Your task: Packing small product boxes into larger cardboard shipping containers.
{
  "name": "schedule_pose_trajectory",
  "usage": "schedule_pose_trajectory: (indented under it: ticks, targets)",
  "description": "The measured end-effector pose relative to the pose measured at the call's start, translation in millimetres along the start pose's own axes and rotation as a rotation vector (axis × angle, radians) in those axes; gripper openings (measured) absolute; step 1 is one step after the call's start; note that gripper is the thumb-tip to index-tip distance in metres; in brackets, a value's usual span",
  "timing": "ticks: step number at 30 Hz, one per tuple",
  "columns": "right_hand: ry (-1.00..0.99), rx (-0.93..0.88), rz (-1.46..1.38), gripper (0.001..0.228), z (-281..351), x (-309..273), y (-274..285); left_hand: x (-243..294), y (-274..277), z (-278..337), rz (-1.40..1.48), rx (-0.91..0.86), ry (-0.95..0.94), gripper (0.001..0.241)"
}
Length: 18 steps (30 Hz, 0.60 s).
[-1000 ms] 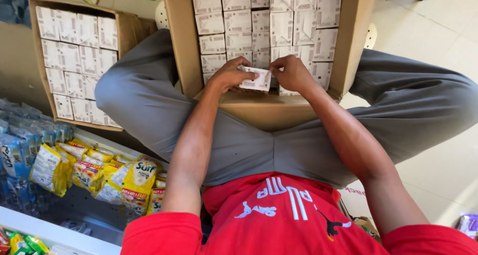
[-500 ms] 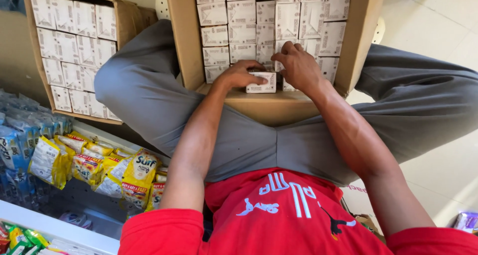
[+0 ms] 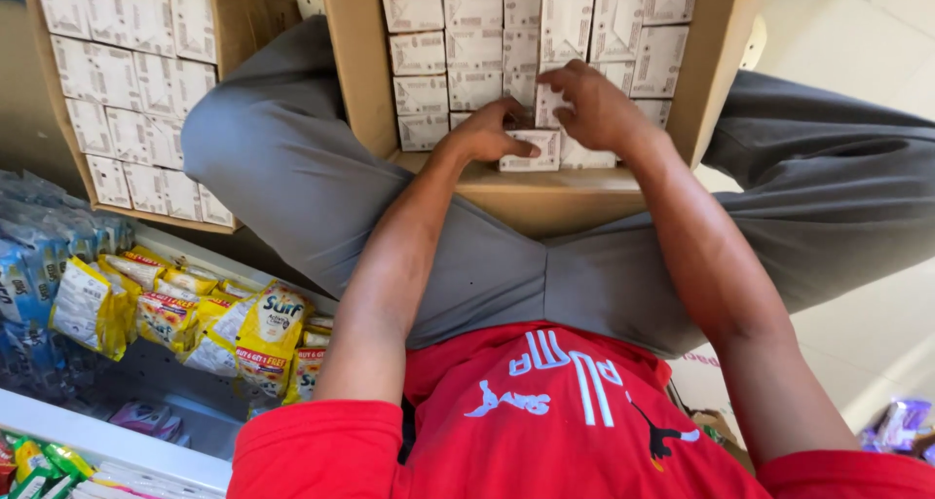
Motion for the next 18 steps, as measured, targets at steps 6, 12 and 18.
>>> schedule_pose_trajectory:
  ticks: [6, 12, 18]
  targets:
    - [-0.061, 0.062, -0.212, 0.039, 4, 0, 12, 0, -2, -1, 0.037, 0.067, 0.114, 0.108]
    - [-0.089, 0.139, -0.242, 0.037, 11, -6, 21, 24, -11, 6, 0.059, 0.039, 0.257, 0.113]
    - [-0.185, -0.061, -0.018, 0.027, 12, 3, -6, -7, -15, -20, -0.15, -0.003, 0.417, 0.117]
Point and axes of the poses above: each hand's wrist, its own z-axis away from the middle knuckle, its own y-axis out of the back of the hand, x = y × z, the point moved 8 cm from there along -z, towards the middle knuckle, and after that the axes turned 12 degrees about -x, right-handed, at the moved point
